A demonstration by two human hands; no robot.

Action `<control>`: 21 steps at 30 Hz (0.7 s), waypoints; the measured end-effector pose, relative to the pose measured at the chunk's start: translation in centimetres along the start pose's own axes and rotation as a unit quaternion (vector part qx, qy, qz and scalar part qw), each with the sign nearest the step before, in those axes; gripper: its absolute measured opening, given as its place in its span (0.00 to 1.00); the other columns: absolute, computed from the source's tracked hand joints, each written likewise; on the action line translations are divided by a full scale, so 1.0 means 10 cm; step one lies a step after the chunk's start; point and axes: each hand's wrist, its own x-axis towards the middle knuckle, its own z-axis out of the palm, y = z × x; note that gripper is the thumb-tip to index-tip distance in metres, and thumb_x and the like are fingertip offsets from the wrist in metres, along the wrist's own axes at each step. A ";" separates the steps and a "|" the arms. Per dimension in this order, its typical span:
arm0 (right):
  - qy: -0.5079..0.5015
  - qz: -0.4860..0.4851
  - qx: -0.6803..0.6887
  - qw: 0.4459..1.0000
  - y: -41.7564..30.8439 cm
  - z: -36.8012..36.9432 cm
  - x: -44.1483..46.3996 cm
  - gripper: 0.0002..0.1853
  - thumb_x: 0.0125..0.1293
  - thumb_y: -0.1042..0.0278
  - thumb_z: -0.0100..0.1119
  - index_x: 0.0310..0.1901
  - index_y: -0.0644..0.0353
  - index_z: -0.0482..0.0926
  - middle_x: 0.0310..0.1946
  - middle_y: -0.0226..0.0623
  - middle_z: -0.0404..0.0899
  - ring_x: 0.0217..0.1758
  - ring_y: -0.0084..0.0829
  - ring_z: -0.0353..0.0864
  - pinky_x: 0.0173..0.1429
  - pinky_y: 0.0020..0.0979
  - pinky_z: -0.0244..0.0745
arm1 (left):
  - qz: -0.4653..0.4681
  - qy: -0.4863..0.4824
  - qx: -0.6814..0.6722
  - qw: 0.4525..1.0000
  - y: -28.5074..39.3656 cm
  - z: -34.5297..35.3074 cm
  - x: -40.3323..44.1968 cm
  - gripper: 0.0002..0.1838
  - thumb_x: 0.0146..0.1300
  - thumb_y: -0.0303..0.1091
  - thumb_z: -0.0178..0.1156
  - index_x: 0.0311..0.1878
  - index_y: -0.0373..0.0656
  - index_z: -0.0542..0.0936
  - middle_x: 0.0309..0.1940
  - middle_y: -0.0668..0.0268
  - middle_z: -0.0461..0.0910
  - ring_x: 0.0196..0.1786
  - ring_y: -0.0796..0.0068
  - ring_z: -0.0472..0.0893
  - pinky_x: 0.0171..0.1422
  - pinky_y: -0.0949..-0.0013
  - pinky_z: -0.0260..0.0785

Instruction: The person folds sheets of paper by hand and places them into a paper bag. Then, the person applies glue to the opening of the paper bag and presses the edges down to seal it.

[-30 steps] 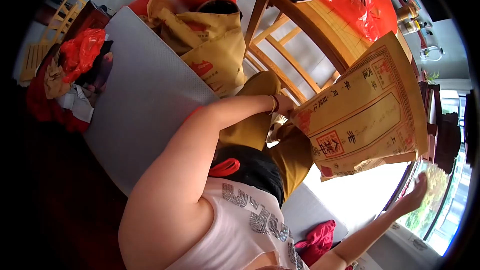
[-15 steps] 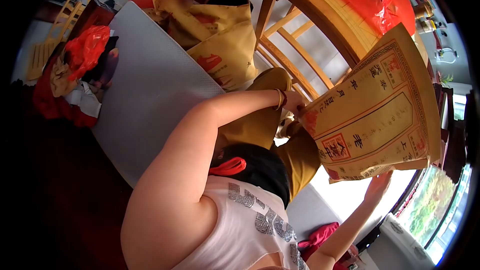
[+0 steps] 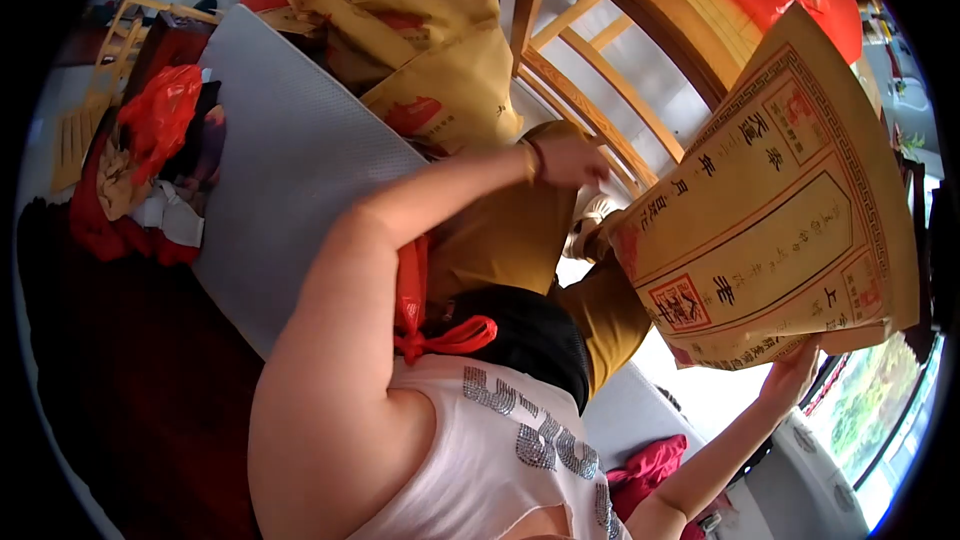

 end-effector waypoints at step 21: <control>0.184 -0.071 -0.021 0.980 -0.23 -0.23 -0.58 0.21 0.67 0.62 0.50 0.55 0.68 0.68 0.55 0.36 0.69 0.57 0.26 0.67 0.60 0.30 0.62 | -0.481 0.262 0.223 0.807 -2.33 -1.14 -1.76 0.16 0.51 0.49 0.56 0.37 0.50 0.81 0.35 0.58 0.80 0.41 0.58 0.78 0.47 0.57 0.69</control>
